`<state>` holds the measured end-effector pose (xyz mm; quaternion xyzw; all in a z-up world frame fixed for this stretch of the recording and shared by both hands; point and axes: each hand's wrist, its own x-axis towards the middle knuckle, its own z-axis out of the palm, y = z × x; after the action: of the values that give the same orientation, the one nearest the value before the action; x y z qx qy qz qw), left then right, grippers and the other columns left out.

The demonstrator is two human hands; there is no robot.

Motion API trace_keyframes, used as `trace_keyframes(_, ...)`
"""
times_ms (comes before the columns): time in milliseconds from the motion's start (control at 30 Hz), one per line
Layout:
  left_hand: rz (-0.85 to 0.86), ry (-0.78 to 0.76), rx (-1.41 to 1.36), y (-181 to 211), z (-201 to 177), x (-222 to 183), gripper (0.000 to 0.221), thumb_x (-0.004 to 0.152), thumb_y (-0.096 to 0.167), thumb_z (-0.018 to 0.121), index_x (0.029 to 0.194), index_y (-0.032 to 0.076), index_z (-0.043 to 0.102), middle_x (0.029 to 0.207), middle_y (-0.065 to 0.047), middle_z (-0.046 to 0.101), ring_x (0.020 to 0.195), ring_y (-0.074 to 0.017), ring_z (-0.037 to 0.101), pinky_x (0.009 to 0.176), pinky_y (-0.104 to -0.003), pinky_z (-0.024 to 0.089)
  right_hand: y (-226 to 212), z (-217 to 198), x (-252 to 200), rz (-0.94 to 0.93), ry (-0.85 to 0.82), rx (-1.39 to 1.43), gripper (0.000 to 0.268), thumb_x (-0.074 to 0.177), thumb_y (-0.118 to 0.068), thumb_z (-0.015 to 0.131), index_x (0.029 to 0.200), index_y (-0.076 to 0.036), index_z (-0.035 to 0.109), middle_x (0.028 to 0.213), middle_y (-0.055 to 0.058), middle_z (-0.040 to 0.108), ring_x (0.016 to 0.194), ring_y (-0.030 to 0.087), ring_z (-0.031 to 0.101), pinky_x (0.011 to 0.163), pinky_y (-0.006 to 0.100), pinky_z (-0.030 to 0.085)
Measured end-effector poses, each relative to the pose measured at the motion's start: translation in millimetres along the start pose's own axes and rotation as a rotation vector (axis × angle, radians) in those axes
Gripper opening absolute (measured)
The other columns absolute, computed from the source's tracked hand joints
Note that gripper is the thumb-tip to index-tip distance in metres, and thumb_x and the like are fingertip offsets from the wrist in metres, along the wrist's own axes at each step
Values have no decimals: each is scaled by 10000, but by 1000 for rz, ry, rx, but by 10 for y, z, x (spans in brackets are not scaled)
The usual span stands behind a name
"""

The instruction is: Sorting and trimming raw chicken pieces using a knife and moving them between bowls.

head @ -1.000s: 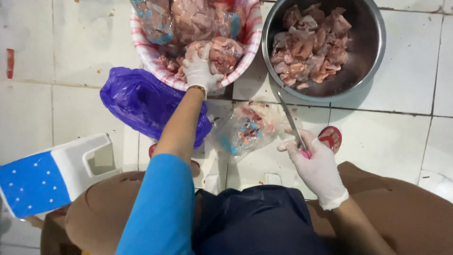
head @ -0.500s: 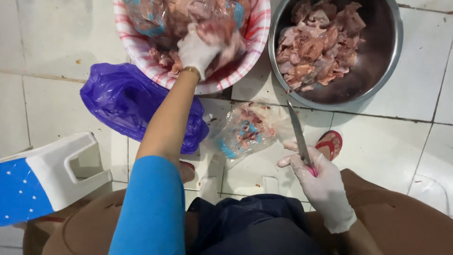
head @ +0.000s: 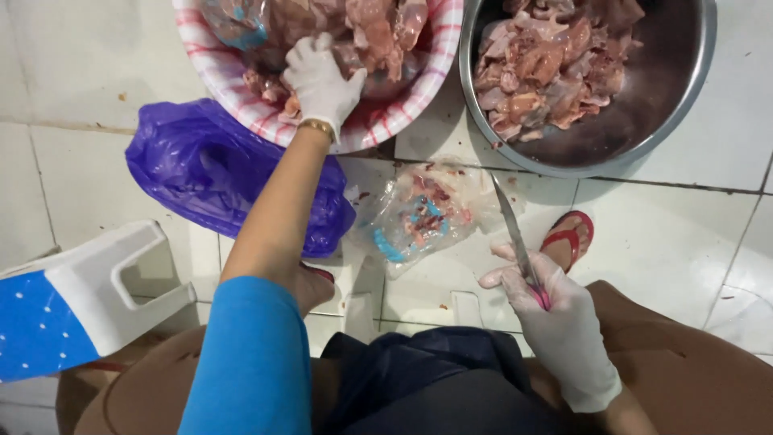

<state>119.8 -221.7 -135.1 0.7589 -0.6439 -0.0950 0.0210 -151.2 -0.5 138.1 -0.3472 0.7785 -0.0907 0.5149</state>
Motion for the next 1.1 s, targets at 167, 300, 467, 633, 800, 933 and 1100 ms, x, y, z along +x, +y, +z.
trace_keyframes(167,131,-4,-53,475,79,597,758,772,819,715,1135,202,464,1091,-141,577,1067,-370,543,889,-506,413,52,31,40,-54,-31,-19,242,905,-217,578,877,-126,801,1262,-41,765,1147,81,694,983,221,446)
trace_keyframes(300,-92,-213,-91,649,798,1218,669,609,826,799,898,226,740,950,-54,707,913,-275,699,751,-417,570,-13,33,77,17,-39,-7,278,926,-249,564,896,-103,798,1196,-64,797,1113,58,705,976,199,426)
trace_keyframes(467,-137,-261,-80,623,1005,1243,741,570,770,791,1020,183,745,1094,-114,688,1112,-325,614,874,-379,547,-27,-12,124,-30,-41,36,271,919,-277,586,906,-101,792,1148,-30,806,1190,74,682,1019,223,438)
trace_keyframes(633,-215,-133,-114,1026,506,836,588,681,475,769,1151,178,578,1144,-51,598,1087,-304,577,808,-472,531,-23,-1,144,26,-40,72,285,927,-272,582,932,-86,798,1084,-27,832,1100,58,702,938,211,460)
trace_keyframes(800,-4,-68,65,1080,471,527,586,668,192,740,1223,213,554,1163,-37,579,1015,-298,503,729,-462,421,40,-10,35,-167,-17,22,208,910,-173,573,949,-111,768,1155,-27,793,1058,66,705,911,215,473)
trace_keyframes(933,37,8,44,822,344,263,617,785,490,813,1237,182,528,1179,-47,571,1021,-327,552,730,-511,488,166,31,9,-357,-1,101,338,930,-65,555,1253,-22,645,959,7,778,903,68,730,862,206,513)
trace_keyframes(1100,-22,82,-228,477,659,189,609,804,371,710,1324,130,504,1253,-129,558,963,-391,554,776,-531,488,151,35,-14,-173,-31,72,413,885,-64,546,1273,-134,673,806,-37,774,884,28,681,928,186,467)
